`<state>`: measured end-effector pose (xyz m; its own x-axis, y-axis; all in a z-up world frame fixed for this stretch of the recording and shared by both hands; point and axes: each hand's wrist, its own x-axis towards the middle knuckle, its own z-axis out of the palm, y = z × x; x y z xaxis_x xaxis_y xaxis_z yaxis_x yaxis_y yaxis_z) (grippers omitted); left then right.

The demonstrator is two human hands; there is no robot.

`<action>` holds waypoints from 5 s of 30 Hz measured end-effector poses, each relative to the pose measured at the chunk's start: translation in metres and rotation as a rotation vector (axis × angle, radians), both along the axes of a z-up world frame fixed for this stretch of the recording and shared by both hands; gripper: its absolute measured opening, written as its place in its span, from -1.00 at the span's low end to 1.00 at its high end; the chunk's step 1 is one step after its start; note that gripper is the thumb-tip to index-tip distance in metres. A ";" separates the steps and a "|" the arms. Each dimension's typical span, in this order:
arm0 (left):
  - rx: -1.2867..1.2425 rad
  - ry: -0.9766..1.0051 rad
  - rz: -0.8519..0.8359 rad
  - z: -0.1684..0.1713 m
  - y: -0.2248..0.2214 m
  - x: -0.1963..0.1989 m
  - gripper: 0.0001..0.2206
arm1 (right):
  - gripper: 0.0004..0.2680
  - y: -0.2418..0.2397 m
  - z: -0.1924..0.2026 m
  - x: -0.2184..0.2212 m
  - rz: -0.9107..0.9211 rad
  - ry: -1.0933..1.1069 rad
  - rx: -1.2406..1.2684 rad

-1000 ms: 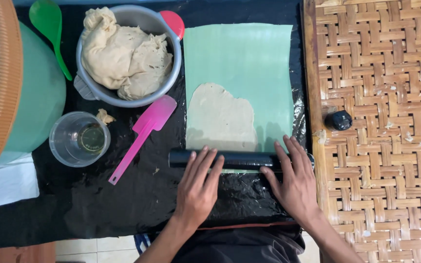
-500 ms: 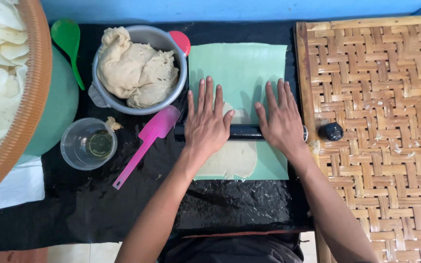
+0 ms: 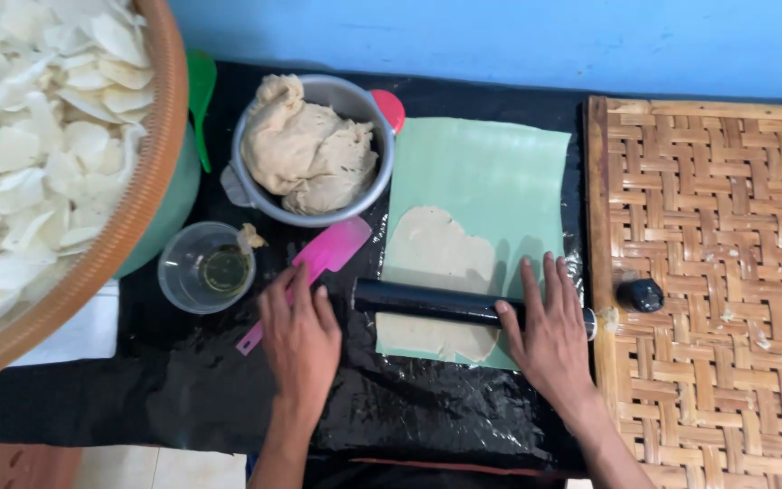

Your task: The recorder is preparing dough products by flattening dough pieces using a rolling pin and a scraper on a plastic sheet.

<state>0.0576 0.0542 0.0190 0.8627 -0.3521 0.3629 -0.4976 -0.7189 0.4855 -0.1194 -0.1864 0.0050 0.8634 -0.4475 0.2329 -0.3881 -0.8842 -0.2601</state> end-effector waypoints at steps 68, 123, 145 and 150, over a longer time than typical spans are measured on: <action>0.365 0.044 -0.254 0.040 -0.090 0.128 -0.71 | -0.74 0.024 -0.031 0.217 0.123 -0.362 1.202; 0.433 0.175 -0.819 -0.023 -0.061 -0.070 -0.27 | -0.67 -0.084 0.003 0.047 0.173 -0.054 0.003; 0.466 0.101 -0.901 0.024 -0.056 -0.067 -0.26 | -0.68 -0.083 0.002 0.047 0.181 -0.075 -0.003; 0.591 0.113 -0.890 0.021 -0.061 -0.066 -0.32 | -0.68 -0.082 0.005 0.047 0.175 -0.074 0.011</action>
